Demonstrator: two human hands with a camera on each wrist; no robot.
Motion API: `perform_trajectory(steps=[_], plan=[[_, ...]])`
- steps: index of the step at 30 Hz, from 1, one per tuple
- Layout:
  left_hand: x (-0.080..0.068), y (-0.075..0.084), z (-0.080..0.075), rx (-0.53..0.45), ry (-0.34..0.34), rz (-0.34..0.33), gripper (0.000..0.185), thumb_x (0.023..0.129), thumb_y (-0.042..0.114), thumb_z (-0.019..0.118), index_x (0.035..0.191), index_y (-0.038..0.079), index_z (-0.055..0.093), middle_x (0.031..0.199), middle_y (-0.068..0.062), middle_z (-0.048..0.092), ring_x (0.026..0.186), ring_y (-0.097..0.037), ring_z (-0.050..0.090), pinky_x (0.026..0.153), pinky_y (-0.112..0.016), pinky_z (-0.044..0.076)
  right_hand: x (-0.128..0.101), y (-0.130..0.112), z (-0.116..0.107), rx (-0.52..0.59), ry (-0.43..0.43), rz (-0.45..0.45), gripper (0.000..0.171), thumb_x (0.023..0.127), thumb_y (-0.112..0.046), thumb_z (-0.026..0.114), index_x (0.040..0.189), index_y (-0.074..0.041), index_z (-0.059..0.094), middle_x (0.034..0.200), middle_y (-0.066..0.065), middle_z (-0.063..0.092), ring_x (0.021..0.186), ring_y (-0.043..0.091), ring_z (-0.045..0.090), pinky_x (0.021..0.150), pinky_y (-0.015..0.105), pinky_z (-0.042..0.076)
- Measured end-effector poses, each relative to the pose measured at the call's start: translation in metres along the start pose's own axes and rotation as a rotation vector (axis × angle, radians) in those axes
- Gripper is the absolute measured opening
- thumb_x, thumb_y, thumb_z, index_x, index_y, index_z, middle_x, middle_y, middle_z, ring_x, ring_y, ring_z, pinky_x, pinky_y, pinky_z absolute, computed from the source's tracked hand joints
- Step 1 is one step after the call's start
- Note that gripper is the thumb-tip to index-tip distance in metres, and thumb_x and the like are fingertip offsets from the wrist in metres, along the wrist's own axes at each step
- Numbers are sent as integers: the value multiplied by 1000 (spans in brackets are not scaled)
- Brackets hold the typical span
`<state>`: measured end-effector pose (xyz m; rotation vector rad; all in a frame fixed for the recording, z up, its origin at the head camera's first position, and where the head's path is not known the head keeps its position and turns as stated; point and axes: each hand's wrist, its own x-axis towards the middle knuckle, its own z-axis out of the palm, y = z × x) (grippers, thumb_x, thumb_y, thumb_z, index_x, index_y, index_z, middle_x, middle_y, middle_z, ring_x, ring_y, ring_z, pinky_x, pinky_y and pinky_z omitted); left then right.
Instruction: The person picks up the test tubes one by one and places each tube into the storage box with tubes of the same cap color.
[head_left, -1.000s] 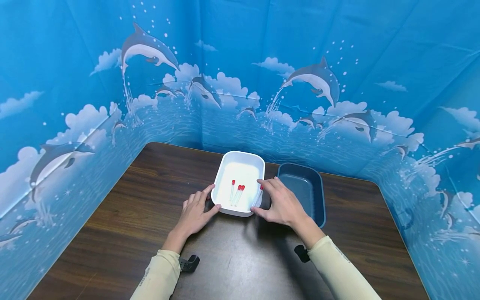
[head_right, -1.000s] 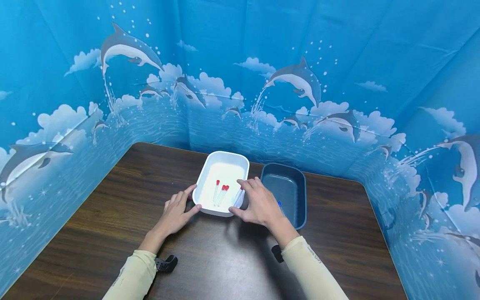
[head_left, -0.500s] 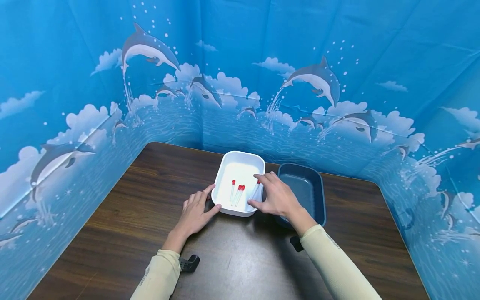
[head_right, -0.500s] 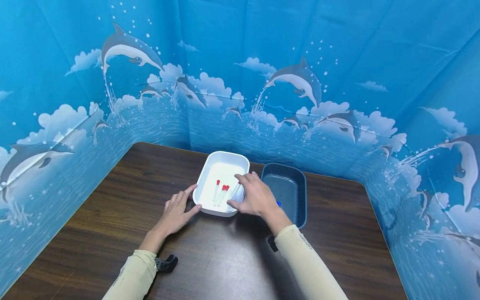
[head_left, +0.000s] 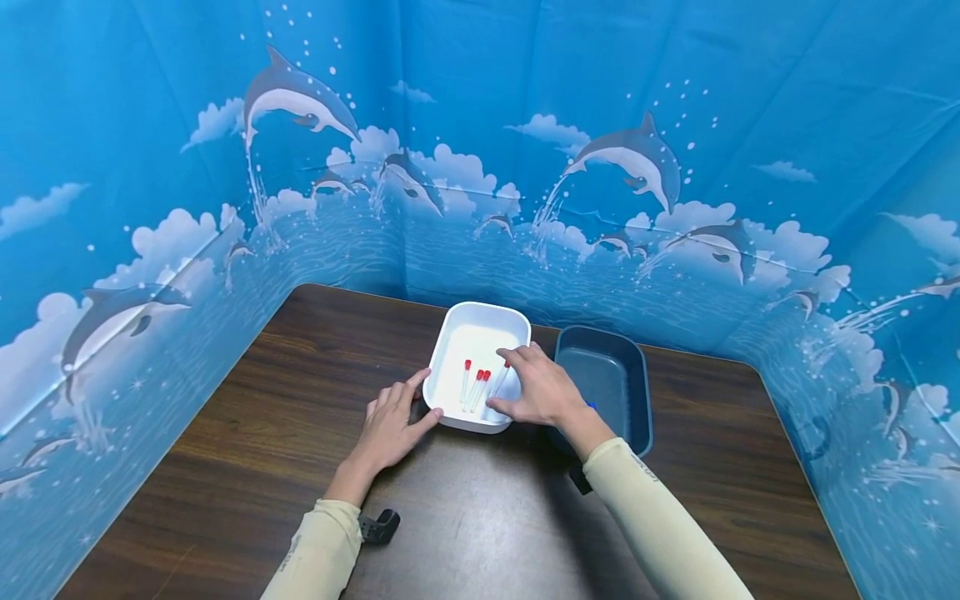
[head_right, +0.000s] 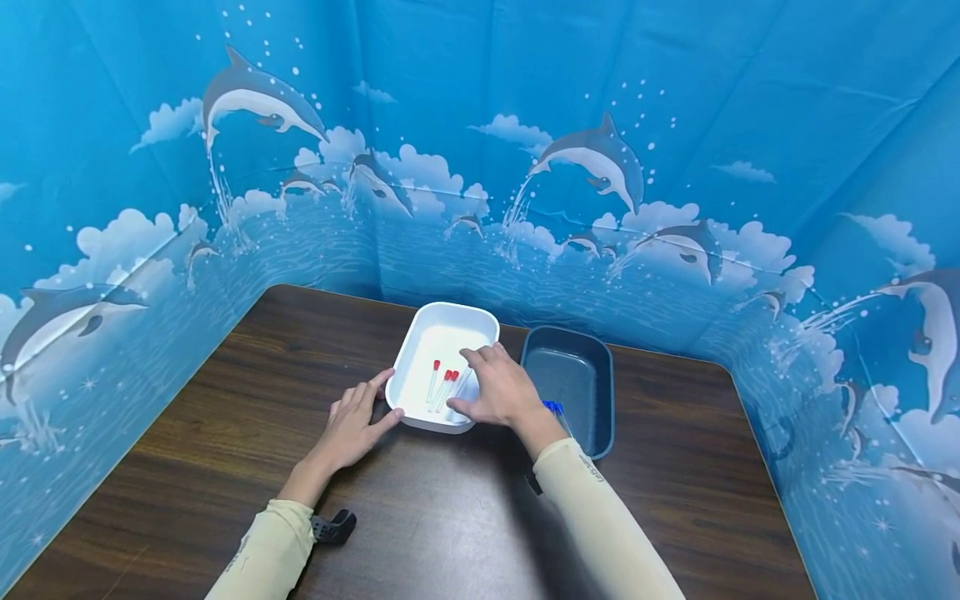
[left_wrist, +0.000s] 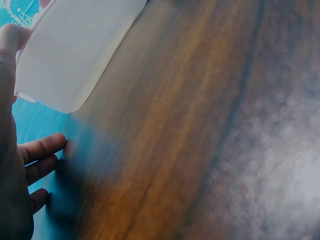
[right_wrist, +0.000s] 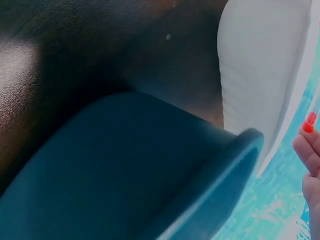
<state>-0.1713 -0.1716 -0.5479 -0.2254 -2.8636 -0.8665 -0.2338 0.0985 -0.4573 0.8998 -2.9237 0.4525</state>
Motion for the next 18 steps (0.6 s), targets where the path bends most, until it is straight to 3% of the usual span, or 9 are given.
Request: perform_trajectory(steps=[7,18], plan=[[-1,-1,-1,-5,-1,1,75,91,69,47,155,39,20,110,-1,51,102,-24,43,86,-49,30,8,-2,10,-20,-56,9,87,74,-65,70,144,-18,50,134,6,56,122,25,49,91,49,48],[0,-1,-1,-3,1,8,75,91,68,48,155,39,20,110,0,51,102,-24,44,86,-49,30,15,-5,22,-27,-98,20,87,73,-63,71,145,-20,49,138,7,54,124,27,49,92,52,47]])
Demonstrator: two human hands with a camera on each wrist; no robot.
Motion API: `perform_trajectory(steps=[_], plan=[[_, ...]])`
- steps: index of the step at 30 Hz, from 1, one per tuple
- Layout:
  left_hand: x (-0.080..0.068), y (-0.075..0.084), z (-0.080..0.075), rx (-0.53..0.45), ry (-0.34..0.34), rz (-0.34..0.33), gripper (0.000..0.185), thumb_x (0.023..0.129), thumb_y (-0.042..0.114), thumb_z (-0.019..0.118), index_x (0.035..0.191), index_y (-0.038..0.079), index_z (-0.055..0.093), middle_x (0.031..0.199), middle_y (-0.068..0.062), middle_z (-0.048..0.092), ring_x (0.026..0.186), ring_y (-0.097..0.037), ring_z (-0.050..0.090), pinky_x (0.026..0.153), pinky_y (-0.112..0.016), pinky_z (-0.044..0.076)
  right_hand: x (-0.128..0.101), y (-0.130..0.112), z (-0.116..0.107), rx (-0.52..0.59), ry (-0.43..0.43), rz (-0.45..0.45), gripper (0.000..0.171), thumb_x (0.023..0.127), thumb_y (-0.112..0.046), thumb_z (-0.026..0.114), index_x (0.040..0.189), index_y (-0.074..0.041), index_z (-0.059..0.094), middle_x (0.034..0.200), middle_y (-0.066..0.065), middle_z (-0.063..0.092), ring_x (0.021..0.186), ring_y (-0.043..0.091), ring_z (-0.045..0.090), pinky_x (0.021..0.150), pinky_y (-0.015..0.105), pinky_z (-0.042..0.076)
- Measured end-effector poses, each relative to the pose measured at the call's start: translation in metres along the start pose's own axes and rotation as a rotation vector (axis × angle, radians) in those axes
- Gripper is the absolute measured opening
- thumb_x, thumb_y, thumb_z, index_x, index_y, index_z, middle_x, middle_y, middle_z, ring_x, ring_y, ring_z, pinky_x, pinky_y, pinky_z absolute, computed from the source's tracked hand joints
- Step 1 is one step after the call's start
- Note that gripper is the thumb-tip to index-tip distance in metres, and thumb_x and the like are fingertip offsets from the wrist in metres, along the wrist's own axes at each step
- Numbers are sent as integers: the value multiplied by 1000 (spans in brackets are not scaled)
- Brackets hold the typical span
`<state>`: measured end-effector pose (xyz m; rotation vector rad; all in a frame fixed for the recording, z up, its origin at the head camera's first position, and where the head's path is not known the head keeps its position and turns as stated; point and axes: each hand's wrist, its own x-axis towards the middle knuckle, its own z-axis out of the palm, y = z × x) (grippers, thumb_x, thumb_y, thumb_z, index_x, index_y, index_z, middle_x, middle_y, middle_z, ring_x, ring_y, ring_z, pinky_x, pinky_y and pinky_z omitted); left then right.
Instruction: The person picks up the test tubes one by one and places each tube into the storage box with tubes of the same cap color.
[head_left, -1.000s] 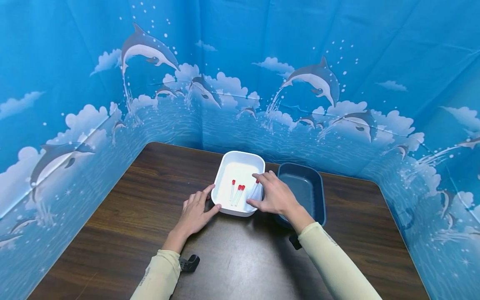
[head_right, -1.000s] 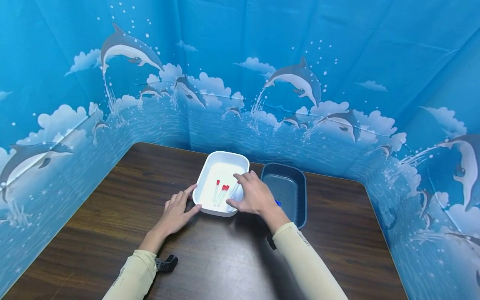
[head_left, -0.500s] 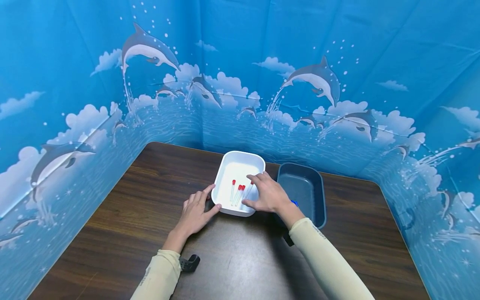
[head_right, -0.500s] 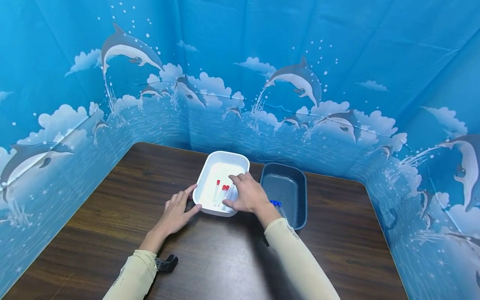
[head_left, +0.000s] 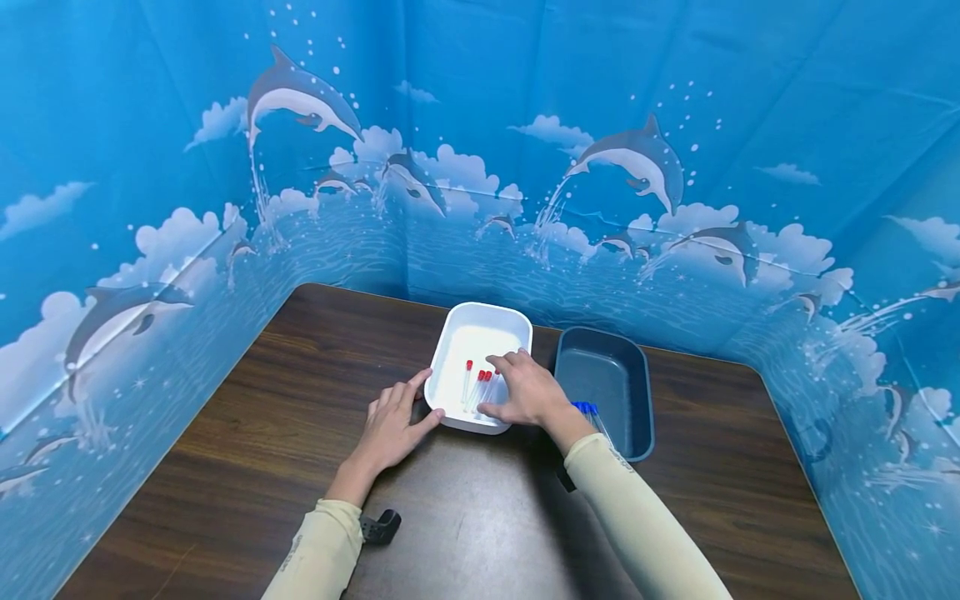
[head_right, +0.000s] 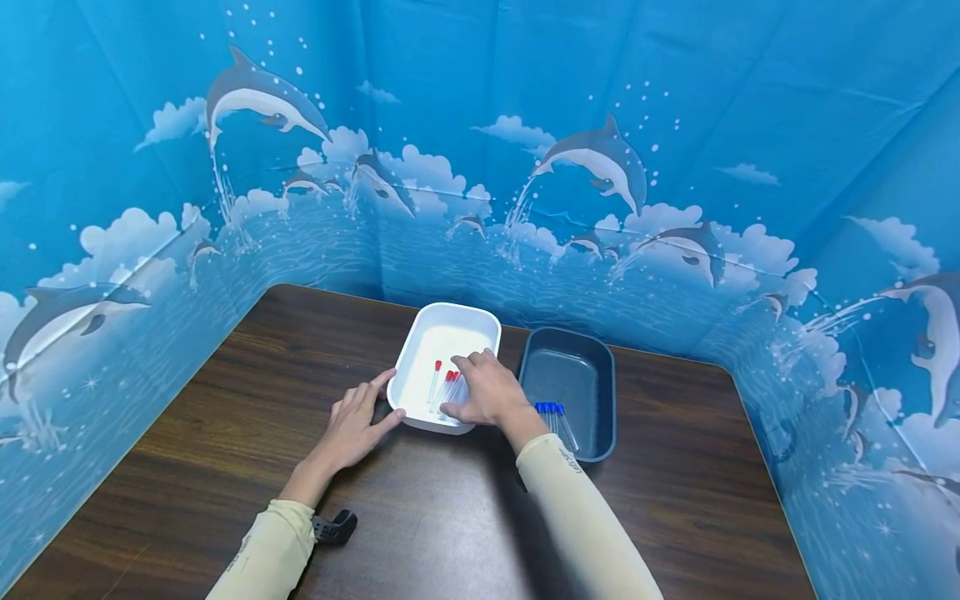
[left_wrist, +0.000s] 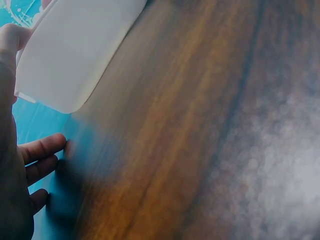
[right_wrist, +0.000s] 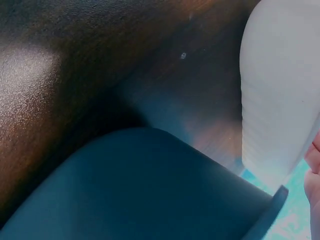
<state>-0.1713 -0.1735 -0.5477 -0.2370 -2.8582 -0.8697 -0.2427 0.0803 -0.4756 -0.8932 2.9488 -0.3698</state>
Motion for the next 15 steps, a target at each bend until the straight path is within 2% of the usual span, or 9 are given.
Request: perform_trajectory(steps=[15], plan=[[-1,1,0,-5,-1,1,75,92,67,49,155,38,22,109,0,50,102,-24,44,86,-48,30,9,-3,10,-36,-61,21,84,74,-61,72,145,-21,49,143,9,50,135,37,40,99,58,39]])
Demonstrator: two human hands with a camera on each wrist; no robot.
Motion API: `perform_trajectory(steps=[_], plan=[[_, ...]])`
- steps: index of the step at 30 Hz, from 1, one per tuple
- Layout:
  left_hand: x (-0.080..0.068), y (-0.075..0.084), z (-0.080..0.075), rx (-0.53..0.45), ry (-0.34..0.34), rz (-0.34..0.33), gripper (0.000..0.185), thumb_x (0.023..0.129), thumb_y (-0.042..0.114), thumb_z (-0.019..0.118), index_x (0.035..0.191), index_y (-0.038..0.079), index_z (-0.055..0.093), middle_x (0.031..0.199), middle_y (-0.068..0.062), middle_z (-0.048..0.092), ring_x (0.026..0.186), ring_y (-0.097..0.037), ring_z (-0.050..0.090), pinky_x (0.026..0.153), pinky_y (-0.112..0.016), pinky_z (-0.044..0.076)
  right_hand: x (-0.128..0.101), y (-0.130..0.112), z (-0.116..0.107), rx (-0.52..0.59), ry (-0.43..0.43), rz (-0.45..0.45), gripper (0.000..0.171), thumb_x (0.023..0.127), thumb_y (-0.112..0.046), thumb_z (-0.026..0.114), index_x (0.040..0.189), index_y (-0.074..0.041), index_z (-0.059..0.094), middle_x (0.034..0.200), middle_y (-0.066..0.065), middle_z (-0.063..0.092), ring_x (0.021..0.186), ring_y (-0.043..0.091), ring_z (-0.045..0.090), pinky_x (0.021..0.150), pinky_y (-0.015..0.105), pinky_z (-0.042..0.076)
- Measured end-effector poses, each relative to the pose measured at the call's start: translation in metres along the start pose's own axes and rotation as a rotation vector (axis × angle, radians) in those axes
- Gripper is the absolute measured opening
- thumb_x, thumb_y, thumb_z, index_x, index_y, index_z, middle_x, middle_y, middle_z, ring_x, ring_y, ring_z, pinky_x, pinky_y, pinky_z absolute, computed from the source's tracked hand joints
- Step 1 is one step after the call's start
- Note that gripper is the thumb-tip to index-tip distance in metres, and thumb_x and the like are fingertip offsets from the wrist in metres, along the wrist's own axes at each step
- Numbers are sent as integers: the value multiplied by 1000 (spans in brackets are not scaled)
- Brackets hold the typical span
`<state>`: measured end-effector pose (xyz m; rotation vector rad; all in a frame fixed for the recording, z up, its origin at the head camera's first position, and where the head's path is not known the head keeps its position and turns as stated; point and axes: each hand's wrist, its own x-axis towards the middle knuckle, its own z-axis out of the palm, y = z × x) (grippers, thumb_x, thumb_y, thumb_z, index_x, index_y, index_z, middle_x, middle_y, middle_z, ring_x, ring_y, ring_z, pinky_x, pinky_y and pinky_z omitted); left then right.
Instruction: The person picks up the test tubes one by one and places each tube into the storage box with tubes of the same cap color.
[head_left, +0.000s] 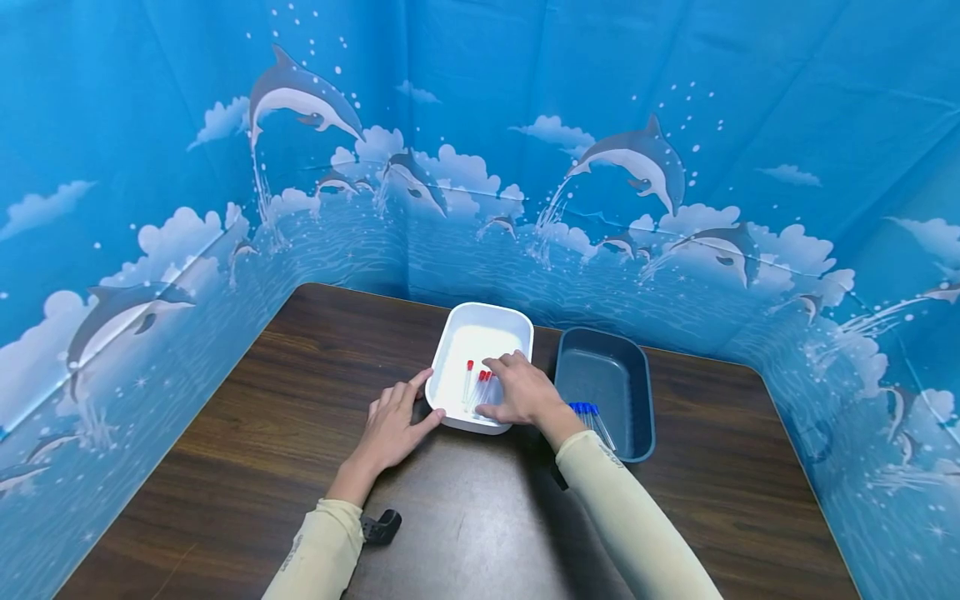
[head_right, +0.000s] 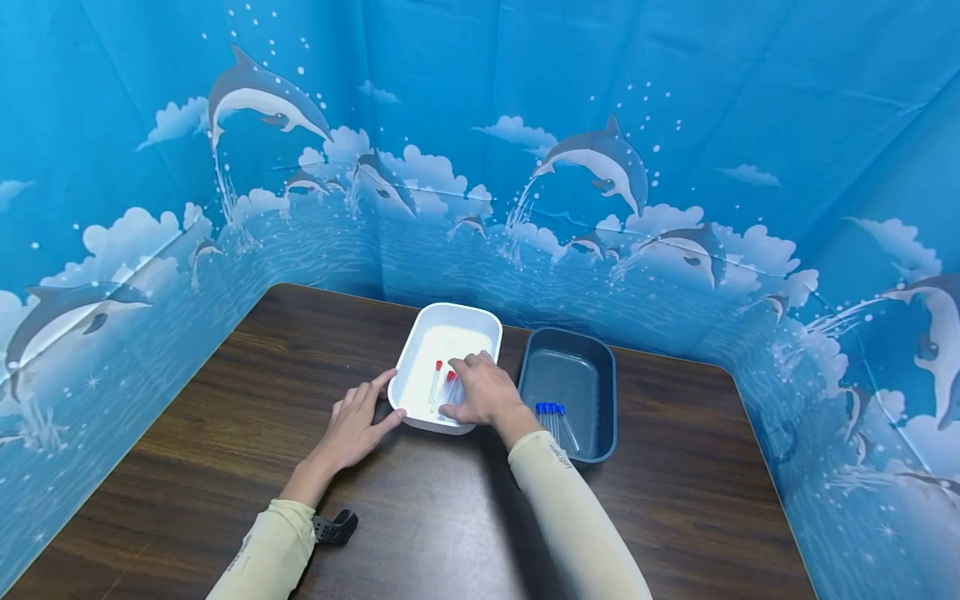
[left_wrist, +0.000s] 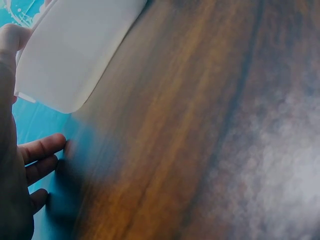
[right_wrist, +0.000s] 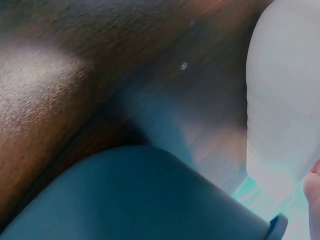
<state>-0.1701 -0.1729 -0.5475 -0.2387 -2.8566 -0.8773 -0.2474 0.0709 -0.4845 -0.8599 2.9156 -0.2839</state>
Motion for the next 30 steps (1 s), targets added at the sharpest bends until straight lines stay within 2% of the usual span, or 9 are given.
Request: perform_trajectory(steps=[20,30], plan=[[0,1,-1,-6,-6,-8,75,91,70,46,155,39,20,110,0,50,102,-24,43,87,-48,30,8,-6,1,-42,-78,-2,82,76,-58,73,144,-18,49,140,11,52,134,37,42,101,56,38],[0,0,-1,-3,-7,-5,74,92,68,47,155,39,21,110,1,50,102,-23,43,86,-48,30,12,-9,3,-75,-104,21,85,75,-58,73,145,-19,48,139,10,53,128,32,46,100,53,41]])
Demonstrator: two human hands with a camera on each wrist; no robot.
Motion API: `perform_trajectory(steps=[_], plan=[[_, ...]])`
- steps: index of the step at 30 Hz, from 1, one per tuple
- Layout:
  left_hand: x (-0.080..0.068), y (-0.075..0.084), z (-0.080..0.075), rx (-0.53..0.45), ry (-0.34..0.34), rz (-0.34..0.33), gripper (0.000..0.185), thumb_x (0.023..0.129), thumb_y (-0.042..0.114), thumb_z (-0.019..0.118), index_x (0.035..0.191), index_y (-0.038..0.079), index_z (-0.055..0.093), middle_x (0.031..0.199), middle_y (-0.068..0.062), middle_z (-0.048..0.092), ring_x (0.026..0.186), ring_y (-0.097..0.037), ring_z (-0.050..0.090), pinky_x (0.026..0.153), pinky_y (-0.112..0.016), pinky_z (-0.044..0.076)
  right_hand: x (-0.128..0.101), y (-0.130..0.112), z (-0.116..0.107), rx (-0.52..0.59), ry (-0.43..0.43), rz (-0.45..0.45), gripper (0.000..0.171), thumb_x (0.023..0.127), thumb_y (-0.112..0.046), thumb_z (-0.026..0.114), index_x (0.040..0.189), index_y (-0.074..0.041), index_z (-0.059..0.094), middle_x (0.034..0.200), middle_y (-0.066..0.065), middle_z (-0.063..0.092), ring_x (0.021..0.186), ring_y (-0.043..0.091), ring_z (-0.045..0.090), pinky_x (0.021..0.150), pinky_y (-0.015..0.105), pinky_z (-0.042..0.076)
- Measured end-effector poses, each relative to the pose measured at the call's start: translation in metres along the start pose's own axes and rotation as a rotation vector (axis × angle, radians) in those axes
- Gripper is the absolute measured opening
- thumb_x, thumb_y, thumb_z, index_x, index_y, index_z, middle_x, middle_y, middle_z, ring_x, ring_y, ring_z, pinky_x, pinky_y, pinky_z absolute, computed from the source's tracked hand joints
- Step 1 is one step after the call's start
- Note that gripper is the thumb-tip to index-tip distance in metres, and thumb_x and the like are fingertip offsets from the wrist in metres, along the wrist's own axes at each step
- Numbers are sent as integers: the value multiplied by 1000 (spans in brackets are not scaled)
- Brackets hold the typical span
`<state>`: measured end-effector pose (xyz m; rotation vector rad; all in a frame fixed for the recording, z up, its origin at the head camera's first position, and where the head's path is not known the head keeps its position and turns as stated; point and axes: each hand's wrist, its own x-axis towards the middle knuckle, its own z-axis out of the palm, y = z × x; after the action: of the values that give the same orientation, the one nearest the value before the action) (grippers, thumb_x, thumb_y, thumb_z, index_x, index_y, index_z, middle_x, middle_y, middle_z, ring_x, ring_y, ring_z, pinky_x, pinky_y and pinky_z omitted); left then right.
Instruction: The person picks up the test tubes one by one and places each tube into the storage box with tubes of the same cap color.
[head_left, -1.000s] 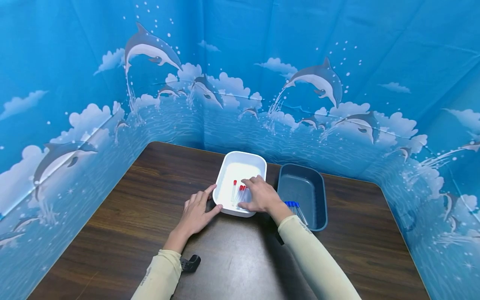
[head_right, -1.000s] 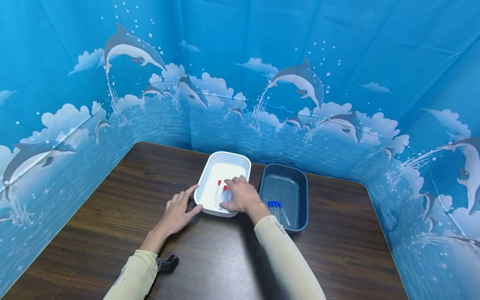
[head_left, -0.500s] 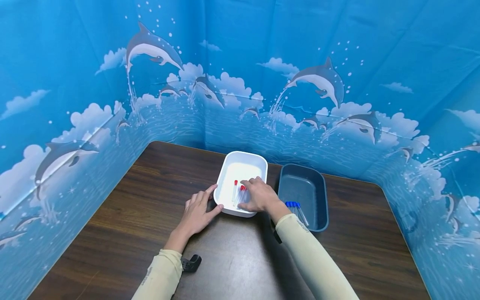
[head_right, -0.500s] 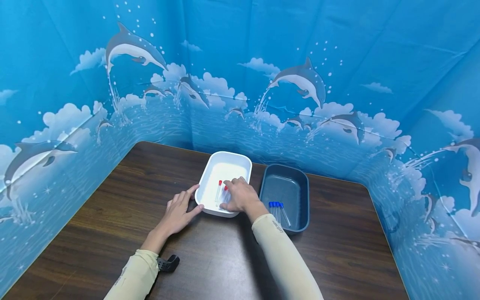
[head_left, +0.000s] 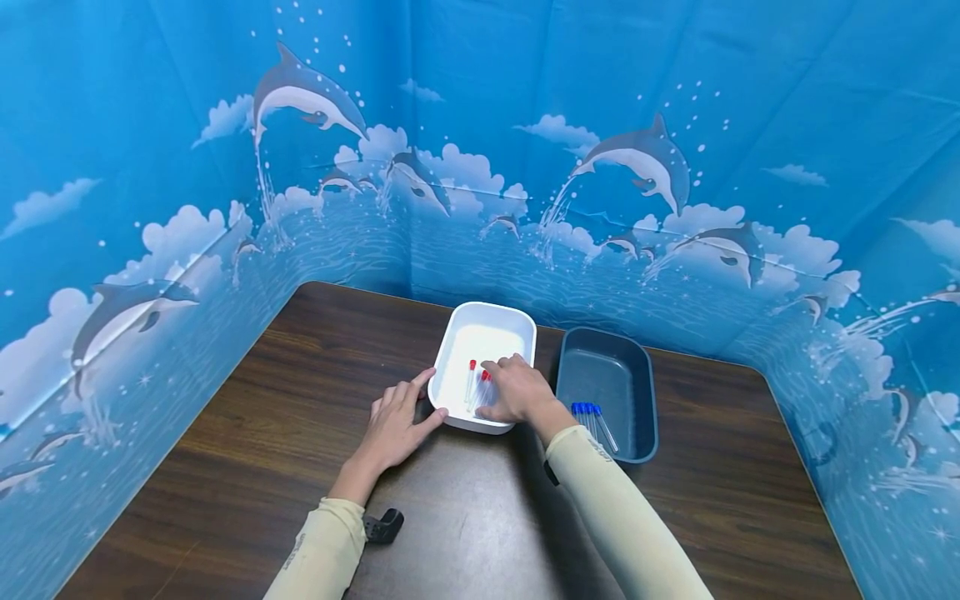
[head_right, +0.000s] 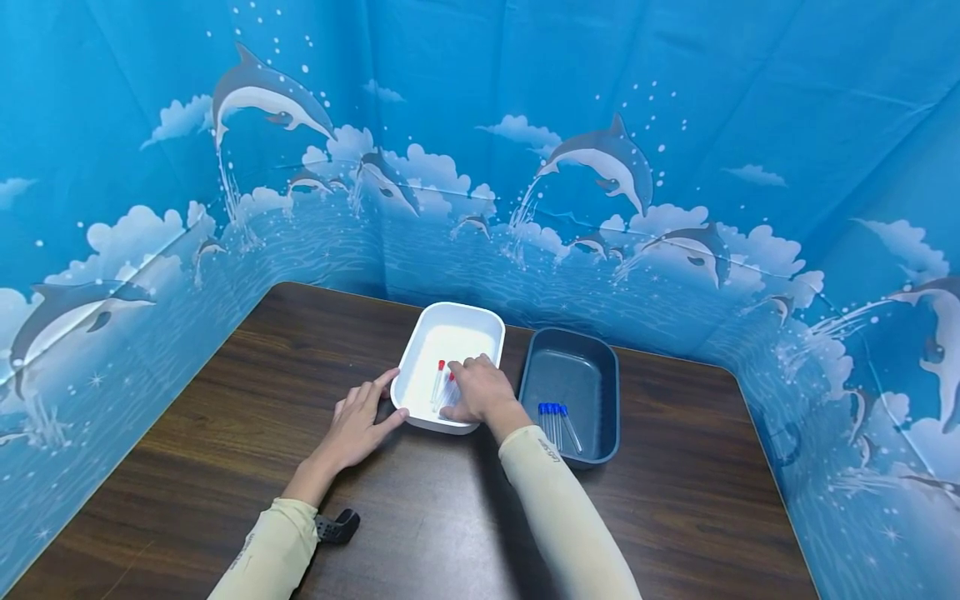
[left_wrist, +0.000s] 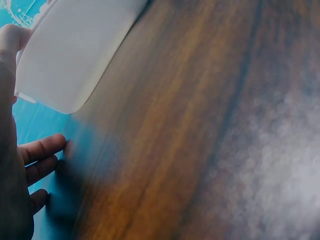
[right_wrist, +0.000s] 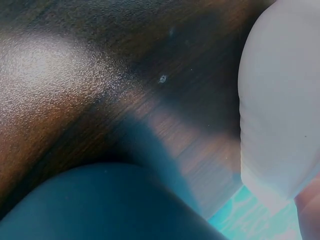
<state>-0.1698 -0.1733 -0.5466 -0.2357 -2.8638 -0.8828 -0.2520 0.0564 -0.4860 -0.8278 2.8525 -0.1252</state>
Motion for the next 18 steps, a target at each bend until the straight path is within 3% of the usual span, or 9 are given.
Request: perform_trajectory(steps=[18], plan=[[-1,-1,0,-8,2,0,74,91,69,47,155,39,22,108,1,50,101,-23,43,87,-48,30,7,-3,5,-38,-53,37,87,75,-60,72,147,-21,45,139,9,53,130,33,45,100,54,41]])
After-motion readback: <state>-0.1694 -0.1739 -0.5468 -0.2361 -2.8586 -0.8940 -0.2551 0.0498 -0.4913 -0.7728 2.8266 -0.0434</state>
